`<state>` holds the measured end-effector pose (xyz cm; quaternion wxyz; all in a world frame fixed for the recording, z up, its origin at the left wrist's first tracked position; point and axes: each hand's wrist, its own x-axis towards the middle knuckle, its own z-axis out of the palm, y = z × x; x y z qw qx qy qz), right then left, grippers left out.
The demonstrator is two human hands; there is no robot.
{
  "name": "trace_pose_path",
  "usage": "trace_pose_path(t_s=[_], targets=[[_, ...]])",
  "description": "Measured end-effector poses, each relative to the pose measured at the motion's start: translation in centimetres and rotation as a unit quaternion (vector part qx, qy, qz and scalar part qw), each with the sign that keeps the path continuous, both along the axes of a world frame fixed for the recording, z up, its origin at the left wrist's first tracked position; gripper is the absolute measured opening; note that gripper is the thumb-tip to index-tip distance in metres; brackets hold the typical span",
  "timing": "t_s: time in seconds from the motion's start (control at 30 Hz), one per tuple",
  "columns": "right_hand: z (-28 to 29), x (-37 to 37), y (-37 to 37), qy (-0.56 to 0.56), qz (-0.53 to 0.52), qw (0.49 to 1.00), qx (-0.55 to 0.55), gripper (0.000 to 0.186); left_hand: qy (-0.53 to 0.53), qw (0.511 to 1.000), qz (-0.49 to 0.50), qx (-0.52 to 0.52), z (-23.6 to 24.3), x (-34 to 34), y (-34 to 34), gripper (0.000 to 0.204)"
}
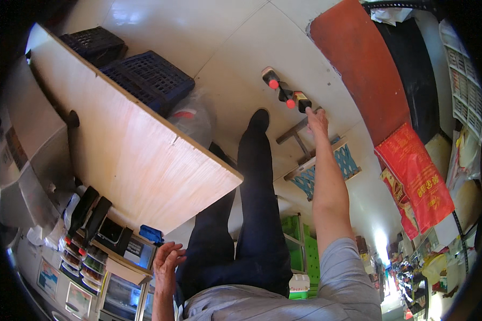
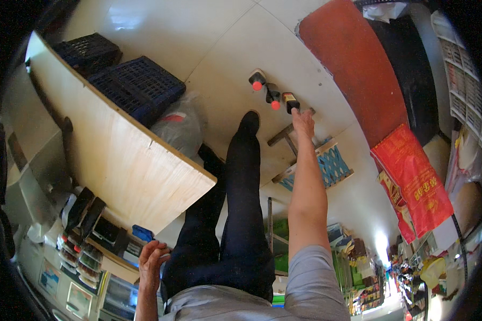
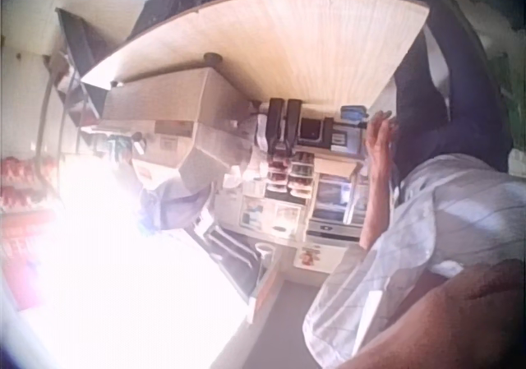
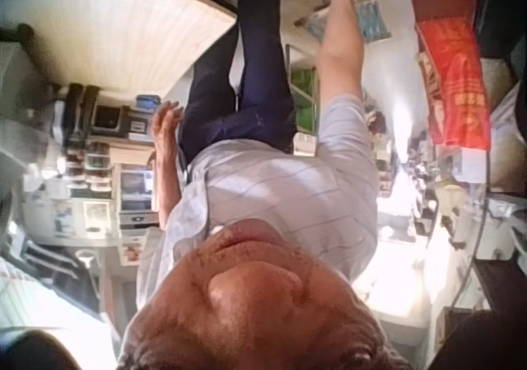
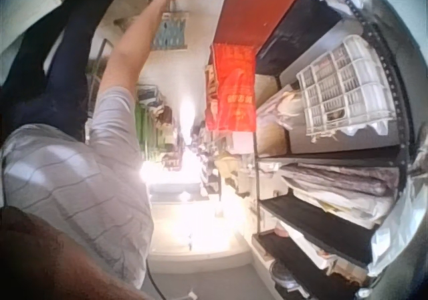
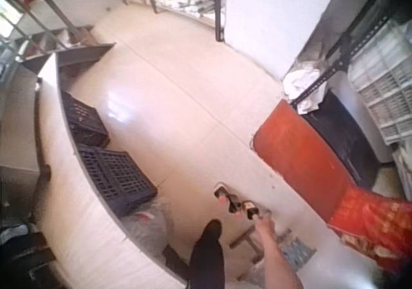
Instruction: The person sits on a stool and places snack packets into a cardboard box. Then the person stands and moves several bottles of sauce from a table to a nearby stool. Finally, the person opens and closes several plastic food containers on the table.
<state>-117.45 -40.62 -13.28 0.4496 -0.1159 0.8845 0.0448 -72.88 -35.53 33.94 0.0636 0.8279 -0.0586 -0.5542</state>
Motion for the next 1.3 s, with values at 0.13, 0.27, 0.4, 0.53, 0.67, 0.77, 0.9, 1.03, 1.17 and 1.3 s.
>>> trace_pose_path(t_s=[0.13,0.27,0.4,0.53,0.67,0.77,0.9,1.03,1.17,1.3], targets=[[5.3,0.8,1.1,0.007,0.031,0.999,-0.026,0.067,0.021,0.999,0.002,-0.032,1.3,-0.2,0.1,0.042],[7.5,1.9,9.5,-0.031,0.016,0.993,-0.114,0.044,0.047,0.996,0.006,-0.075,2.8,1.9,0.6,0.046],[19.2,7.5,10.4,-0.107,-0.055,0.987,-0.102,0.027,0.02,0.989,0.035,-0.142,3.8,5.8,2.8,0.05],[24.7,10.8,13.5,-0.157,-0.063,0.978,-0.121,0.031,-0.021,0.973,0.103,-0.206,5.0,10.9,3.7,0.055],[31.9,14.6,13.5,-0.193,-0.042,0.97,-0.14,0.034,-0.089,0.932,0.196,-0.291,5.8,16.2,4.6,0.059],[35.2,16.2,13.9,-0.209,-0.032,0.963,-0.169,0.034,-0.131,0.896,0.253,-0.341,5.5,19.4,4.6,0.06],[37.9,16.4,14.6,-0.206,-0.004,0.963,-0.175,0.032,-0.175,0.866,0.273,-0.38,5.6,22.3,3.6,0.064],[40.7,15.8,15.7,-0.187,0.005,0.965,-0.184,0.029,-0.227,0.848,0.258,-0.404,5.2,24.5,1.1,0.07],[42.9,14.4,17.1,-0.169,0.017,0.966,-0.196,0.026,-0.277,0.842,0.242,-0.395,1.7,27.5,-0.8,0.075],[45.2,13.9,18.7,-0.147,0.006,0.971,-0.188,0.025,-0.292,0.818,0.251,-0.427,-1.7,29.9,-2.0,0.067]])
